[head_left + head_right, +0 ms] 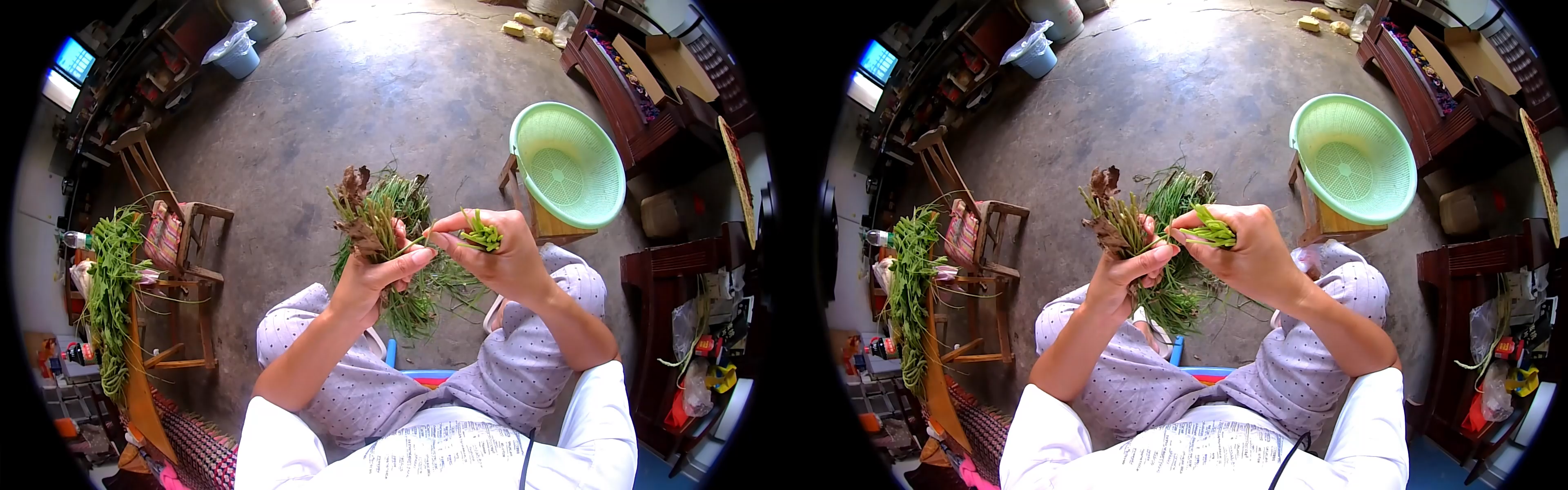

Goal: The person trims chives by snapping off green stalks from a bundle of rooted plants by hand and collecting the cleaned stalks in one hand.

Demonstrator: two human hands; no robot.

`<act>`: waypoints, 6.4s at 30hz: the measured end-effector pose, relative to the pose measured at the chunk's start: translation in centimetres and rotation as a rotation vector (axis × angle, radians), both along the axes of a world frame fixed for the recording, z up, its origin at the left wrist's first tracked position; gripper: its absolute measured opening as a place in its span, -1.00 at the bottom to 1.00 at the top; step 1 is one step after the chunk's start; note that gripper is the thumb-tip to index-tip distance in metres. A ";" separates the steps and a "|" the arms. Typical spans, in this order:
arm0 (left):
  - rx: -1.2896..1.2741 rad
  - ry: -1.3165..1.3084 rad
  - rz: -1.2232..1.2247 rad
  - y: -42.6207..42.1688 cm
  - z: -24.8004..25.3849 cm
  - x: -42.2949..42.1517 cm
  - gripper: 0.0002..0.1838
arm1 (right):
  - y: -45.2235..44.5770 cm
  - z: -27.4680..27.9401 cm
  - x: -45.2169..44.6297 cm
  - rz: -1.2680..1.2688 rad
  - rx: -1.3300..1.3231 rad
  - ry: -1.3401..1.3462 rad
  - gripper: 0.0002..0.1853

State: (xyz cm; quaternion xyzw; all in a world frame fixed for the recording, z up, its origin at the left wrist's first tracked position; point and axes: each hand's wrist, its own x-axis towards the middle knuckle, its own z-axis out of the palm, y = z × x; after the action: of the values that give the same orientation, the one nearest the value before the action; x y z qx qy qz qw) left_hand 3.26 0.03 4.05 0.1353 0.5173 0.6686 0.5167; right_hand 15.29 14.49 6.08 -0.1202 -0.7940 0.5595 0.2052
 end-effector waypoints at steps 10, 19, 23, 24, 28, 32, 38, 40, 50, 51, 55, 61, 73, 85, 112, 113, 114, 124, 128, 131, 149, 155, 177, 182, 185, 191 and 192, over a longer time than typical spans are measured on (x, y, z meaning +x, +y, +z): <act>0.016 -0.027 -0.002 0.0 -0.1 -0.1 -0.66 | 0.1 -0.3 -0.1 -0.052 0.021 0.052 -0.87; 0.012 -0.032 -0.014 -0.1 0.0 -0.1 -0.64 | 0.9 0.5 0.1 0.011 -0.060 -0.002 -0.86; 0.022 -0.041 -0.014 -0.1 0.0 0.0 -0.64 | 0.6 0.1 0.1 0.005 -0.013 0.005 -0.85; 0.021 -0.042 -0.011 0.0 0.0 0.0 -0.64 | 0.6 0.2 0.1 0.008 -0.019 -0.016 -0.85; 0.023 -0.034 -0.008 -0.1 -0.2 -0.1 -0.64 | 0.6 -0.1 0.0 0.006 -0.006 0.015 -0.86; 0.028 -0.045 -0.007 -0.1 0.0 0.0 -0.64 | 0.8 0.4 0.2 -0.016 -0.049 -0.009 -0.88; 0.034 -0.046 -0.005 -0.2 -0.2 -0.1 -0.63 | 2.5 0.5 0.3 -0.238 -0.203 0.096 -0.83; 0.031 -0.041 -0.009 -0.2 -0.2 -0.1 -0.63 | 3.0 0.3 0.4 -0.184 -0.219 0.081 -0.85; 0.036 0.036 -0.005 0.0 -0.3 0.2 -0.65 | 0.2 0.3 -0.3 0.148 -0.206 -0.076 -0.84; 0.014 0.036 0.007 0.1 -0.2 0.3 -0.63 | 0.2 -0.3 -0.4 0.142 -0.263 -0.053 -0.85; 0.011 0.120 -0.020 -0.3 -0.7 0.3 -0.63 | 1.3 -0.6 -0.4 -0.030 -0.247 0.056 -0.84; 0.019 0.077 -0.013 -0.3 -0.7 0.4 -0.63 | 2.1 0.1 -0.2 -0.037 -0.307 -0.045 -0.81; 0.026 0.139 0.054 0.0 -0.3 0.5 -0.63 | 1.2 -0.8 -0.4 0.029 -0.147 0.031 -0.83; 0.055 0.119 0.037 -0.4 -0.4 0.1 -0.63 | 0.8 0.5 -0.3 0.094 -0.137 -0.072 -0.80; 0.050 0.027 0.079 -0.2 0.2 -0.1 -0.63 | 1.3 1.1 -0.2 0.027 -0.091 -0.019 -0.83; 0.050 0.026 0.080 -0.2 0.2 -0.1 -0.63 | 1.5 0.4 -0.4 0.027 -0.091 -0.019 -0.83; 0.048 0.034 0.069 -0.2 0.2 -0.2 -0.63 | 1.8 -0.5 -0.6 0.084 -0.149 0.004 -0.81; 0.084 -0.046 -0.059 -0.2 0.2 -0.2 -0.66 | 0.2 -0.2 -0.9 0.049 -0.482 0.071 -0.73; 0.154 -0.158 -0.113 -0.3 -0.9 -0.6 -0.67 | 1.8 -1.1 -1.1 -0.160 -0.642 0.191 -0.65; 0.184 -0.184 -0.100 0.1 -1.4 -0.6 -0.68 | 1.9 -0.9 -0.8 -0.091 -0.621 0.145 -0.65; 0.044 -0.055 -0.077 0.8 -2.2 0.3 -0.75 | 4.1 -0.1 -0.3 -0.301 -0.294 0.073 -0.74; 0.051 -0.042 -0.135 0.8 -2.7 0.2 -0.75 | 1.4 -1.2 -0.9 -0.039 -0.094 -0.067 -0.76; 0.398 -0.343 -0.203 -1.3 -1.7 -2.2 -0.80 | 4.9 -0.8 -0.8 -0.400 -0.817 0.219 -0.92; 0.731 -0.444 -0.275 -2.8 -1.2 -4.2 -0.78 | 7.1 -1.8 -0.4 -0.550 -0.788 0.314 -0.96; 0.875 -0.485 -0.148 -3.2 -0.3 -5.1 -0.82 | 6.8 -1.3 -0.3 -0.565 -0.743 0.292 -0.95; 0.518 -0.229 0.068 -2.5 -2.0 -5.1 -0.82 | 5.7 -0.7 -0.2 -0.371 -0.765 0.167 -0.89; 0.400 -0.144 0.096 -2.1 -2.3 -4.8 -0.82 | 5.5 -0.6 -0.1 -0.366 -0.766 0.161 -0.89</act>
State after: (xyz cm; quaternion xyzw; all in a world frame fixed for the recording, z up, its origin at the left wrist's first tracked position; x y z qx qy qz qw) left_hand -1.57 -2.10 1.74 0.1622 0.3419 0.7897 0.4829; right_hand 15.17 19.97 5.50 -0.2825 -0.4761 0.7756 0.3032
